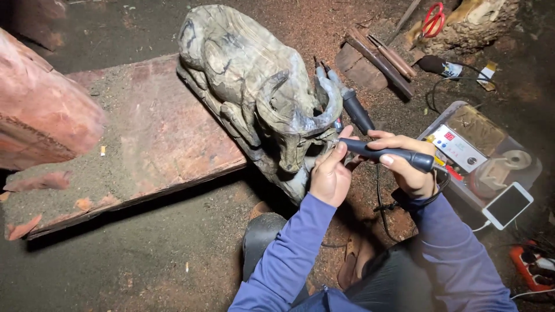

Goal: Using a rotary power tool to carve fine details and texture into a wooden buffalo sculpture

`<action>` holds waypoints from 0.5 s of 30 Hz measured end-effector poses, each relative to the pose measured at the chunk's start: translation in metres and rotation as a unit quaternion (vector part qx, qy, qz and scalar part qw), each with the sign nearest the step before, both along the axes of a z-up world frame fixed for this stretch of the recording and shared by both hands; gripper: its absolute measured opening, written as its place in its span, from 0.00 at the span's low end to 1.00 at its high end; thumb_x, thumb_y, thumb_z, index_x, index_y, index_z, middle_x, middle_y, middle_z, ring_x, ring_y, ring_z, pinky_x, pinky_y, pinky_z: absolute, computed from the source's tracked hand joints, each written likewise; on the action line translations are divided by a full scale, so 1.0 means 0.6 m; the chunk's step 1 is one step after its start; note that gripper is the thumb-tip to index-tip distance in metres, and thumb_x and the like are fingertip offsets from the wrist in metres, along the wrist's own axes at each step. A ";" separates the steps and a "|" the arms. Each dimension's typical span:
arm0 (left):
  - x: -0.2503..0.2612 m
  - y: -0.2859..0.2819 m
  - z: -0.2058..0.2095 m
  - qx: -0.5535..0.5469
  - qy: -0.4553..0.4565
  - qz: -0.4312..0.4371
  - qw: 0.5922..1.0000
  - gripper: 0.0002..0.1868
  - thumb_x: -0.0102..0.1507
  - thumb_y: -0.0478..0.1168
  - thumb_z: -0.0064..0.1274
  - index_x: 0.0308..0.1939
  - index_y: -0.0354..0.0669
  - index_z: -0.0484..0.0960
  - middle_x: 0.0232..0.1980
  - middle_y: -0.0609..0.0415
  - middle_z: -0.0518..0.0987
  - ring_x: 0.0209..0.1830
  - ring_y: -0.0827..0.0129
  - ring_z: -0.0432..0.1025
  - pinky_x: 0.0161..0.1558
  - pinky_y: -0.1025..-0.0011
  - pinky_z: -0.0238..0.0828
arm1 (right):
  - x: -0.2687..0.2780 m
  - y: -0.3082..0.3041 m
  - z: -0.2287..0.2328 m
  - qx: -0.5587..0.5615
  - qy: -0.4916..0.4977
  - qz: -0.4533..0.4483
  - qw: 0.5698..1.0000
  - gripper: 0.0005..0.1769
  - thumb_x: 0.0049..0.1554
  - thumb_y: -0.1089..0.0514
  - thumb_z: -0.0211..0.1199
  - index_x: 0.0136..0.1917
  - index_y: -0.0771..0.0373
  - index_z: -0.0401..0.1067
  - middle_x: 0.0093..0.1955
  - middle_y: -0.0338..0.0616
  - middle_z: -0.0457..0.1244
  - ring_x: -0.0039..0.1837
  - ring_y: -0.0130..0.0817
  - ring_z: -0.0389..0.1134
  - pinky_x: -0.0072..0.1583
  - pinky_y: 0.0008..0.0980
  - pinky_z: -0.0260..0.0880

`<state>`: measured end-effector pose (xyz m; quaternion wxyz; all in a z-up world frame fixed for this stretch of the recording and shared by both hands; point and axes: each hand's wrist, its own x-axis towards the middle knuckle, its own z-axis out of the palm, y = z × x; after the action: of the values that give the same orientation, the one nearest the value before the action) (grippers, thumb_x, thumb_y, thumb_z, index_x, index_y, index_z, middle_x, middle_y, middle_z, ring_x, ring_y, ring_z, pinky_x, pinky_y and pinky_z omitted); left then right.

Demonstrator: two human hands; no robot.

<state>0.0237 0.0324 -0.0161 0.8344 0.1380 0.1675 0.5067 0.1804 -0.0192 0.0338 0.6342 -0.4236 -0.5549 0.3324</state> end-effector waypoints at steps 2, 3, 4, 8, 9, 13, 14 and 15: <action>-0.008 -0.004 0.029 0.005 0.001 -0.004 1.000 0.13 0.68 0.41 0.56 0.49 0.34 0.86 0.77 0.46 0.67 0.61 0.59 0.68 0.53 0.60 0.70 | 0.002 0.001 0.003 -0.002 -0.003 -0.014 1.000 0.18 0.49 0.61 0.65 0.49 0.78 0.76 0.56 0.66 0.69 0.60 0.48 0.71 0.46 0.39 0.77; -0.004 -0.004 0.032 0.005 0.001 -0.005 1.000 0.13 0.68 0.41 0.56 0.49 0.34 0.86 0.77 0.46 0.67 0.61 0.59 0.68 0.53 0.60 0.70 | 0.003 0.002 0.008 -0.002 -0.003 -0.015 1.000 0.18 0.49 0.61 0.65 0.49 0.78 0.76 0.56 0.66 0.69 0.60 0.48 0.71 0.46 0.39 0.77; -0.002 -0.005 0.034 0.002 -0.009 -0.006 1.000 0.12 0.68 0.41 0.56 0.48 0.34 0.86 0.76 0.46 0.68 0.61 0.59 0.68 0.53 0.61 0.69 | 0.001 0.004 0.012 0.001 -0.017 -0.016 1.000 0.17 0.49 0.62 0.65 0.49 0.77 0.76 0.55 0.66 0.69 0.62 0.50 0.71 0.47 0.40 0.77; 0.001 -0.004 0.030 0.006 -0.015 -0.006 1.000 0.13 0.69 0.41 0.55 0.48 0.33 0.86 0.77 0.46 0.66 0.63 0.59 0.66 0.54 0.61 0.68 | 0.004 0.004 0.015 -0.009 -0.031 -0.023 0.999 0.17 0.48 0.62 0.65 0.49 0.76 0.76 0.58 0.65 0.69 0.62 0.47 0.72 0.48 0.38 0.76; -0.003 -0.005 0.036 0.004 -0.013 -0.004 1.000 0.13 0.69 0.41 0.55 0.48 0.33 0.86 0.77 0.46 0.66 0.63 0.59 0.66 0.54 0.61 0.68 | 0.001 0.004 0.016 -0.011 -0.029 -0.021 0.999 0.17 0.48 0.62 0.65 0.49 0.76 0.76 0.58 0.65 0.69 0.62 0.47 0.72 0.48 0.38 0.76; -0.002 -0.004 0.041 0.011 -0.023 -0.012 1.000 0.12 0.69 0.41 0.55 0.47 0.33 0.85 0.76 0.45 0.67 0.62 0.60 0.64 0.53 0.61 0.64 | 0.002 0.004 0.018 -0.011 -0.022 -0.027 0.999 0.17 0.49 0.62 0.64 0.49 0.77 0.76 0.58 0.64 0.69 0.63 0.47 0.71 0.48 0.38 0.76; 0.002 -0.003 0.036 0.013 -0.023 -0.015 1.000 0.12 0.69 0.41 0.55 0.47 0.33 0.85 0.77 0.45 0.67 0.62 0.60 0.64 0.53 0.60 0.64 | 0.005 0.004 0.016 -0.010 -0.023 -0.029 0.999 0.17 0.49 0.62 0.64 0.49 0.77 0.76 0.58 0.65 0.69 0.64 0.47 0.71 0.48 0.38 0.76; 0.004 -0.003 0.034 0.014 -0.023 -0.016 1.000 0.12 0.69 0.41 0.55 0.47 0.33 0.85 0.77 0.45 0.67 0.62 0.60 0.64 0.53 0.60 0.64 | 0.005 0.004 0.016 -0.009 -0.023 -0.030 0.999 0.17 0.49 0.62 0.64 0.49 0.77 0.76 0.58 0.65 0.69 0.64 0.47 0.71 0.48 0.38 0.76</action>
<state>0.0263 0.0307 0.0043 0.8439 0.1408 0.1390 0.4987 0.1835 -0.0169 0.0433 0.6269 -0.4535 -0.5533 0.3084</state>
